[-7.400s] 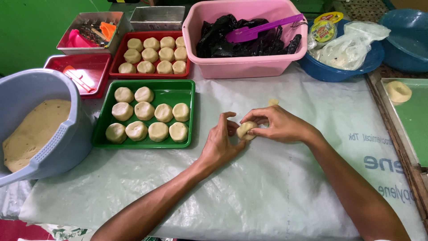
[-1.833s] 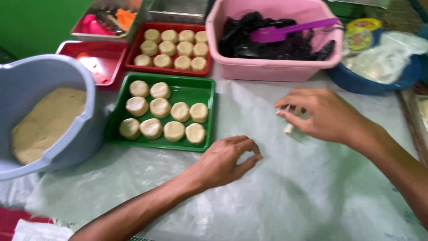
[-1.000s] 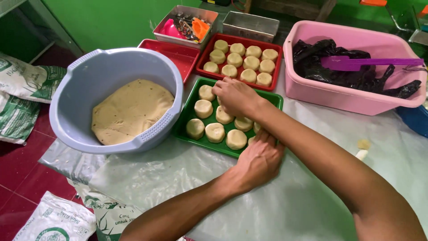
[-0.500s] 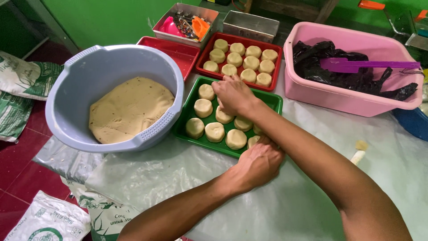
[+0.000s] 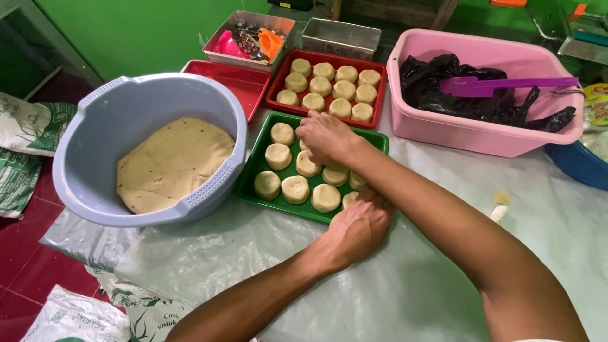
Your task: Hand-forming dough balls with filling and arranging them on trays.
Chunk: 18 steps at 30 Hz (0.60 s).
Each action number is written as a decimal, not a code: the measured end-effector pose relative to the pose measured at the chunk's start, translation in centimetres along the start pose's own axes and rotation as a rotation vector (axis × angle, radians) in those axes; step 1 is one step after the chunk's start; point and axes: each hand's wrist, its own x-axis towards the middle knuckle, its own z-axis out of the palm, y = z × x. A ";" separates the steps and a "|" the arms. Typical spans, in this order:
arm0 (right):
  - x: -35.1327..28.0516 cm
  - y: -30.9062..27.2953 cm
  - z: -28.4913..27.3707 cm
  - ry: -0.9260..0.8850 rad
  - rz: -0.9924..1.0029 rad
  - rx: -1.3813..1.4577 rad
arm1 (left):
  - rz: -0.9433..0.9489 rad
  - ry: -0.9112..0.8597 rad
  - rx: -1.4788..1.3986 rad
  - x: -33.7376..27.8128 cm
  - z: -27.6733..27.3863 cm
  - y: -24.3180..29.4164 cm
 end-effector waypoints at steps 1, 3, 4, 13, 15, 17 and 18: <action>-0.1 0.1 0.2 0.000 0.003 0.000 | 0.002 -0.001 -0.002 0.0 -0.1 0.1; -0.2 0.3 0.5 -0.006 0.020 0.046 | 0.003 -0.001 0.024 0.1 -0.4 0.2; -0.2 0.3 0.2 -0.005 0.023 0.045 | 0.007 -0.002 0.024 0.1 -0.3 0.2; -0.3 -0.2 -0.7 -0.135 0.171 0.049 | -0.035 0.015 0.018 0.1 -0.7 0.6; -0.3 0.0 -0.5 -0.150 0.182 0.040 | -0.019 0.008 0.015 0.2 -0.8 0.5; -0.7 -0.1 -1.5 -0.151 0.182 0.067 | -0.014 0.010 -0.007 0.4 -1.0 0.6; -0.9 -0.2 -1.9 -0.152 0.177 0.094 | -0.012 0.014 -0.027 0.4 -1.0 0.6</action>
